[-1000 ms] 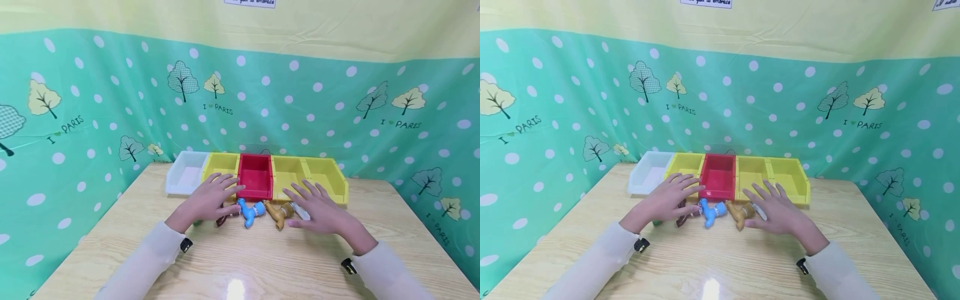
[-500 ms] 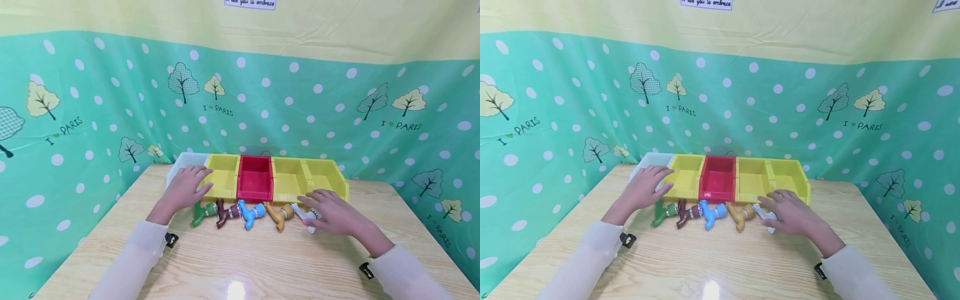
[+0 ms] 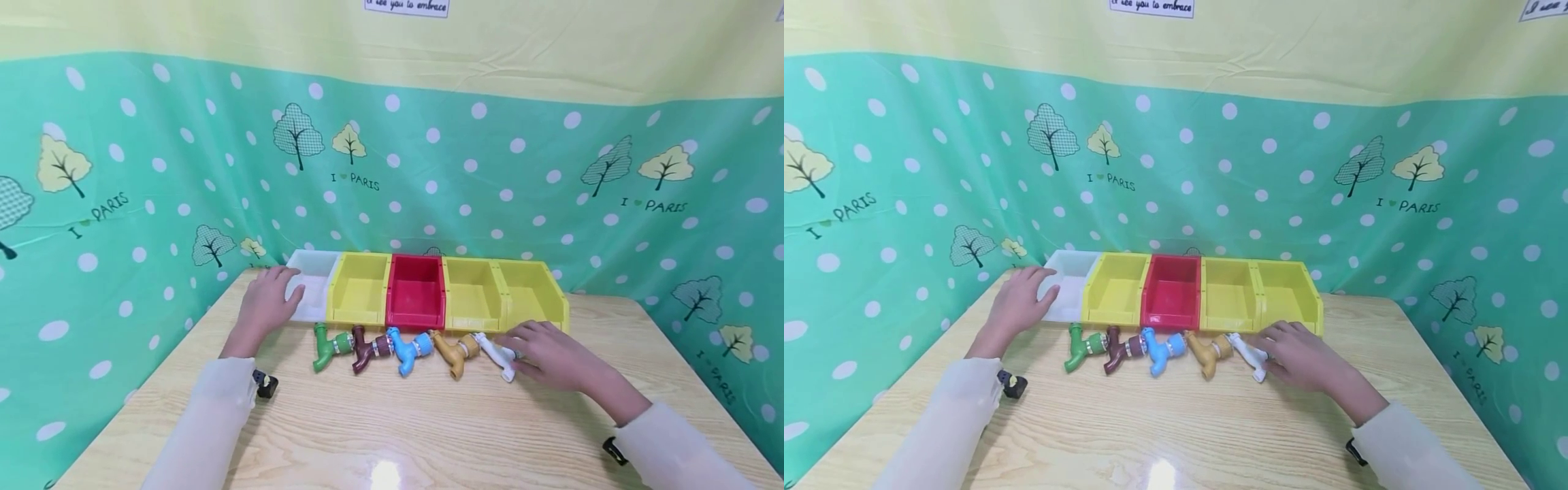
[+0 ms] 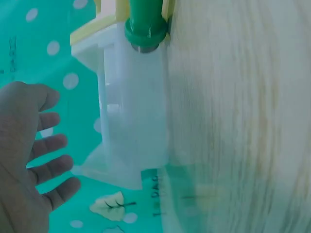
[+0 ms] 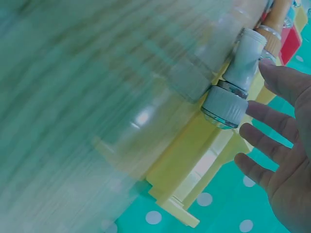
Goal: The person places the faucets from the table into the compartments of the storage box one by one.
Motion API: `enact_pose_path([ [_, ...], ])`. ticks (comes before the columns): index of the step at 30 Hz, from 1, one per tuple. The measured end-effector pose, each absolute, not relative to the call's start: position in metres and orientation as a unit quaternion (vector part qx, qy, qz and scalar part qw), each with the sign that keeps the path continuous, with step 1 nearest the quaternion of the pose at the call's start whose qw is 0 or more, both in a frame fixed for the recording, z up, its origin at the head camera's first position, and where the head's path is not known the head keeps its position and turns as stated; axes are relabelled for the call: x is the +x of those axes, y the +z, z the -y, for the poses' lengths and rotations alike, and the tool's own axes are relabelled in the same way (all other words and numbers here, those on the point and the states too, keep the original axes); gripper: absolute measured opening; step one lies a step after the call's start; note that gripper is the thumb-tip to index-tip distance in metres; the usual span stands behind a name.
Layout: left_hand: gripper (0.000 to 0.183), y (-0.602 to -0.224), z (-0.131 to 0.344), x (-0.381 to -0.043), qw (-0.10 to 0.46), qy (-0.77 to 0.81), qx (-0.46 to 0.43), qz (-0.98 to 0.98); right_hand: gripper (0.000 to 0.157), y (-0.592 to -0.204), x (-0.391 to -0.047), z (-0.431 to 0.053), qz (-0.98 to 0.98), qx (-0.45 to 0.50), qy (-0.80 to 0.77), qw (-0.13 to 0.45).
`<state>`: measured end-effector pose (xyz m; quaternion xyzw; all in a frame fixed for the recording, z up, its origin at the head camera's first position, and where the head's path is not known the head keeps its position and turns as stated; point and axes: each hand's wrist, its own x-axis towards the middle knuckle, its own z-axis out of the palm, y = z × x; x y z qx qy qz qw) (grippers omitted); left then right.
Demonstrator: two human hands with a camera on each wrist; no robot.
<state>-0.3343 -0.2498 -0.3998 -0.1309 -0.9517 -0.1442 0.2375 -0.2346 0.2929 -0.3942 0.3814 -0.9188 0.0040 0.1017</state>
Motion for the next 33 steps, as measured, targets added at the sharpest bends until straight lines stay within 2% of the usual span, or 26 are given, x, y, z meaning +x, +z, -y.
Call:
enact_pose_path([
  [12,0.042,-0.411,0.272,-0.343,0.228,-0.305,-0.061,0.923,0.037,-0.4,-0.237,-0.294,0.894,0.433,0.025,0.11],
  [20,0.033,-0.415,0.283,-0.344,0.223,-0.339,-0.069,0.911,0.027,-0.398,-0.239,-0.293,0.896,0.436,0.016,0.083],
  [28,0.034,-0.413,0.292,-0.342,0.169,-0.376,-0.052,0.91,0.031,-0.4,-0.244,-0.291,0.889,0.448,-0.006,0.09],
  [33,0.032,-0.413,0.294,-0.341,0.159,-0.388,-0.048,0.907,0.034,-0.403,-0.243,-0.289,0.886,0.45,-0.041,0.101],
])
